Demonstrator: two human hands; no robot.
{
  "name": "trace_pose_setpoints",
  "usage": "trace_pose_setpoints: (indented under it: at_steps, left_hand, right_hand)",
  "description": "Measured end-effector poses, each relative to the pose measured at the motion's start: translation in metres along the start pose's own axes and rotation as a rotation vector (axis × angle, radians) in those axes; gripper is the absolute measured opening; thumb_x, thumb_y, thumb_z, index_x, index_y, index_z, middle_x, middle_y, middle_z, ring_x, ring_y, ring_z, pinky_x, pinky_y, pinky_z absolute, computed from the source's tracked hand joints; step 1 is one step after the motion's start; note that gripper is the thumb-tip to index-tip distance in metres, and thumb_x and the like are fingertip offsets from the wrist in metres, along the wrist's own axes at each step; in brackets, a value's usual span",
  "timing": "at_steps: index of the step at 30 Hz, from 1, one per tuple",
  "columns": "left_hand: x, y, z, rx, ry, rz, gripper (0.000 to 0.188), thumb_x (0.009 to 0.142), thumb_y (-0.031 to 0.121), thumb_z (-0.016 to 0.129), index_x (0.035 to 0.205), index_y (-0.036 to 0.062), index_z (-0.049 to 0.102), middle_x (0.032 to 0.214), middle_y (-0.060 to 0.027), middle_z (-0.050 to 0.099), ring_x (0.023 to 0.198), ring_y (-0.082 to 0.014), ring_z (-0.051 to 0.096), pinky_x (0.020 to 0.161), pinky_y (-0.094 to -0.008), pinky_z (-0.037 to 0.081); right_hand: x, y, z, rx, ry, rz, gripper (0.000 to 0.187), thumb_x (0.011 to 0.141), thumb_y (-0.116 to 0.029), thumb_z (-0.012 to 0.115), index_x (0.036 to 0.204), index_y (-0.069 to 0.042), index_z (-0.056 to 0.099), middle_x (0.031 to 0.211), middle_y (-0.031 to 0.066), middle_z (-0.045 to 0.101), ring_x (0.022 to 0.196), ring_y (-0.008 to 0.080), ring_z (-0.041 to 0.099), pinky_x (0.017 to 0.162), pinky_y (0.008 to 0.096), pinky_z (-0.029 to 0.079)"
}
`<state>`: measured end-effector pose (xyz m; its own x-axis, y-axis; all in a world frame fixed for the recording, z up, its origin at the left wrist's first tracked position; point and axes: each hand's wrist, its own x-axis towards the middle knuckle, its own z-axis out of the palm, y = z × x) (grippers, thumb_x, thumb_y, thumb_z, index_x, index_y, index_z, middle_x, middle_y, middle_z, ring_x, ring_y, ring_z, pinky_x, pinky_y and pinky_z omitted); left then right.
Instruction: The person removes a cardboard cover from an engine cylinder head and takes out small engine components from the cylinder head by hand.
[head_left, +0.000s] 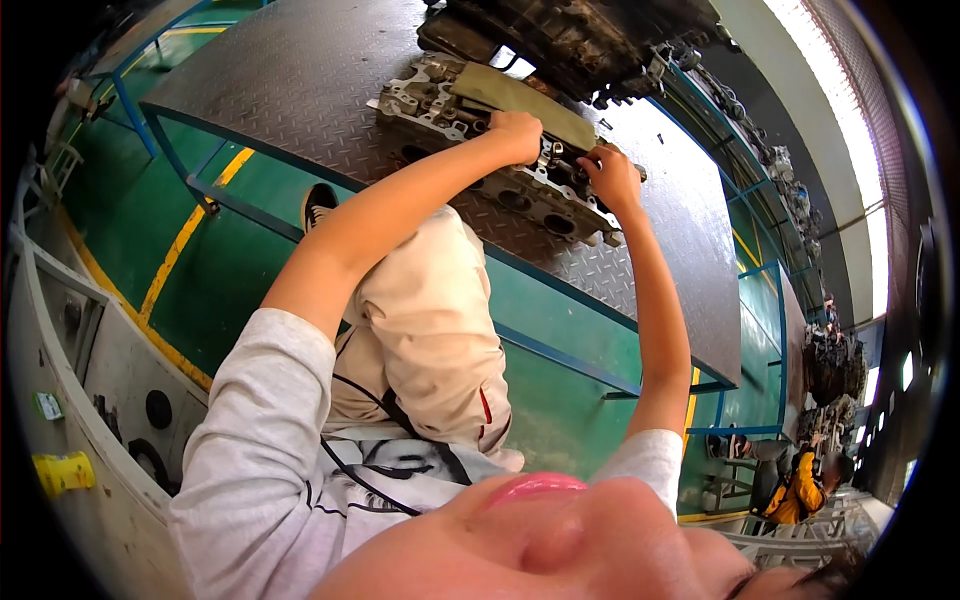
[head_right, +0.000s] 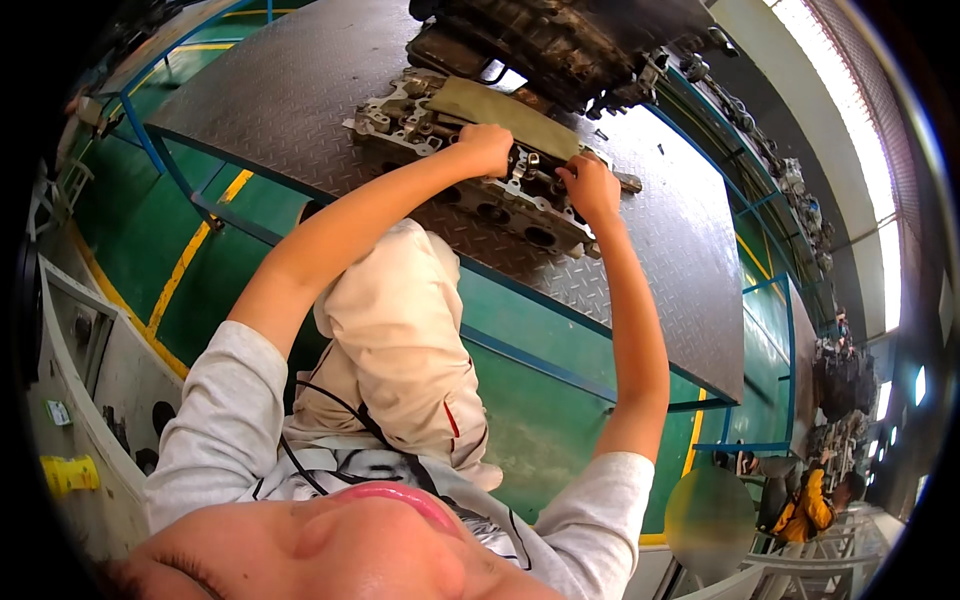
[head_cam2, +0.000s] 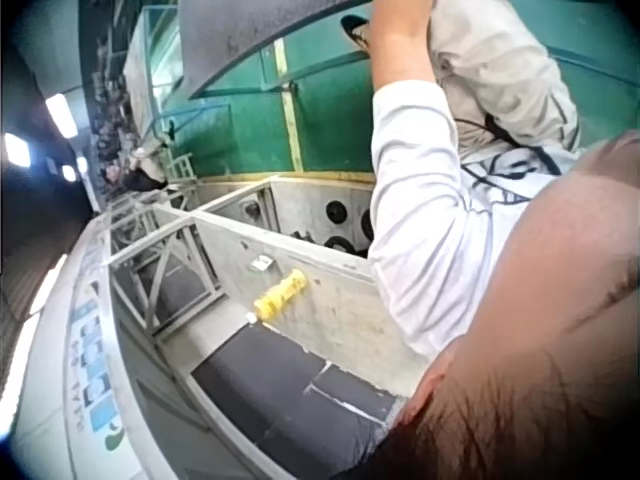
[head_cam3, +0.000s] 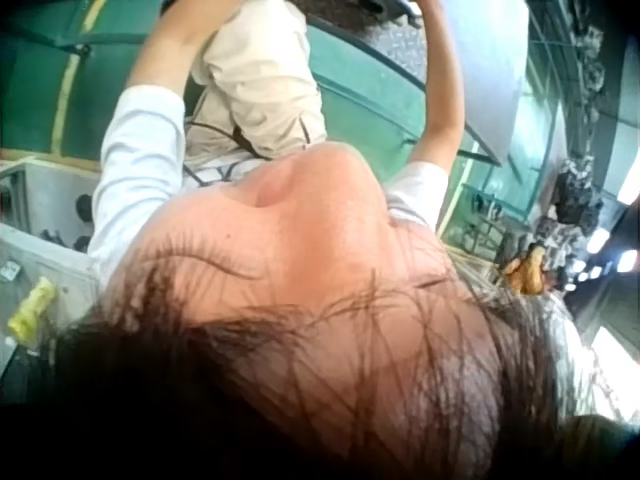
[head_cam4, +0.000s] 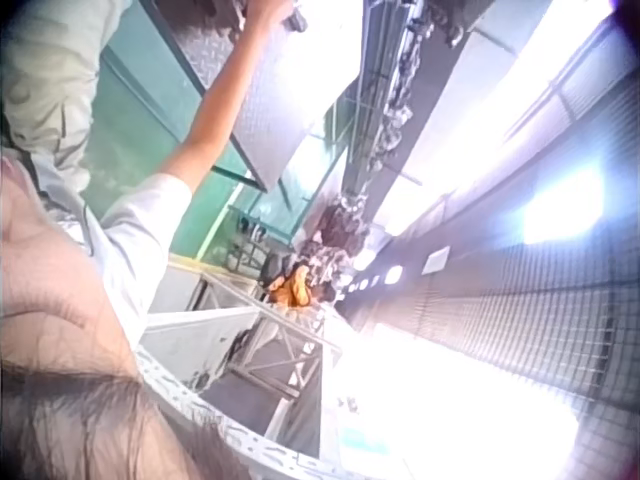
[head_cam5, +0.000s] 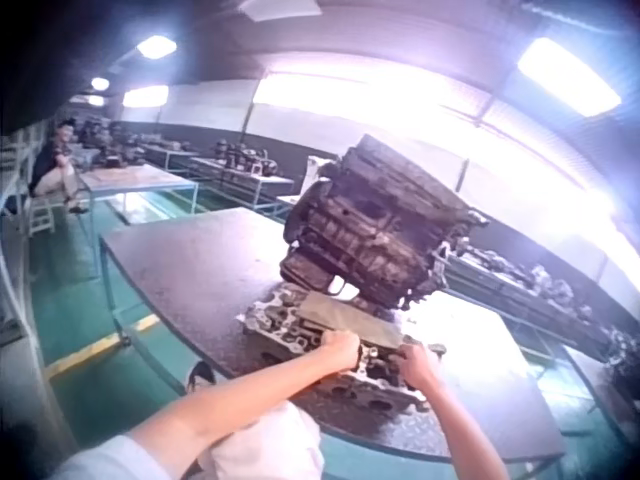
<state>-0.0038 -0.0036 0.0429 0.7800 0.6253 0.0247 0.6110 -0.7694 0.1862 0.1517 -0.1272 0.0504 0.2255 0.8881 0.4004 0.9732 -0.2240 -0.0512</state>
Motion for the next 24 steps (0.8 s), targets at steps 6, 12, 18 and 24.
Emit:
trace_pose_setpoints:
  at_steps: [6,12,18,24]
  left_hand:
    - [-0.002,-0.005,0.008,-0.124,0.091,-0.030,0.035,0.070,0.023,0.064,0.102,0.0103,0.066,0.105,-0.0094,0.064,0.101,-0.0246,0.060,0.083,-0.0425,0.040]
    - [-0.008,-0.001,0.008,-0.108,0.058,-0.065,0.043,0.068,0.035,0.070,0.105,0.0122,0.065,0.106,-0.0075,0.065,0.103,-0.0227,0.059,0.085,-0.0386,0.040]
    - [-0.010,-0.005,0.015,-0.234,0.200,-0.002,0.030,0.071,0.025,0.068,0.090,0.0022,0.067,0.092,-0.0161,0.066,0.089,-0.0306,0.064,0.073,-0.0403,0.051]
    - [0.000,-0.005,0.014,-0.378,0.189,-0.063,0.030,0.068,0.016,0.073,0.091,-0.0016,0.066,0.094,-0.0189,0.064,0.091,-0.0309,0.063,0.073,-0.0389,0.052]
  right_hand:
    - [0.000,-0.025,-0.011,0.043,0.095,-0.028,0.023,0.082,-0.028,0.060,0.087,-0.006,0.065,0.088,0.0113,0.062,0.078,0.0306,0.060,0.068,0.0388,0.046]
    - [0.004,-0.039,-0.007,0.239,0.114,-0.069,0.020,0.082,-0.021,0.061,0.089,-0.004,0.065,0.087,0.0115,0.063,0.075,0.0283,0.061,0.068,0.0367,0.047]
    - [0.004,-0.055,-0.003,0.232,0.060,-0.290,0.016,0.081,-0.011,0.057,0.091,0.000,0.063,0.094,0.0142,0.062,0.090,0.0322,0.057,0.080,0.0366,0.044]
    - [0.001,-0.049,0.007,0.248,0.094,-0.249,0.024,0.083,-0.014,0.057,0.104,-0.003,0.060,0.102,0.0147,0.060,0.094,0.0328,0.057,0.082,0.0367,0.044]
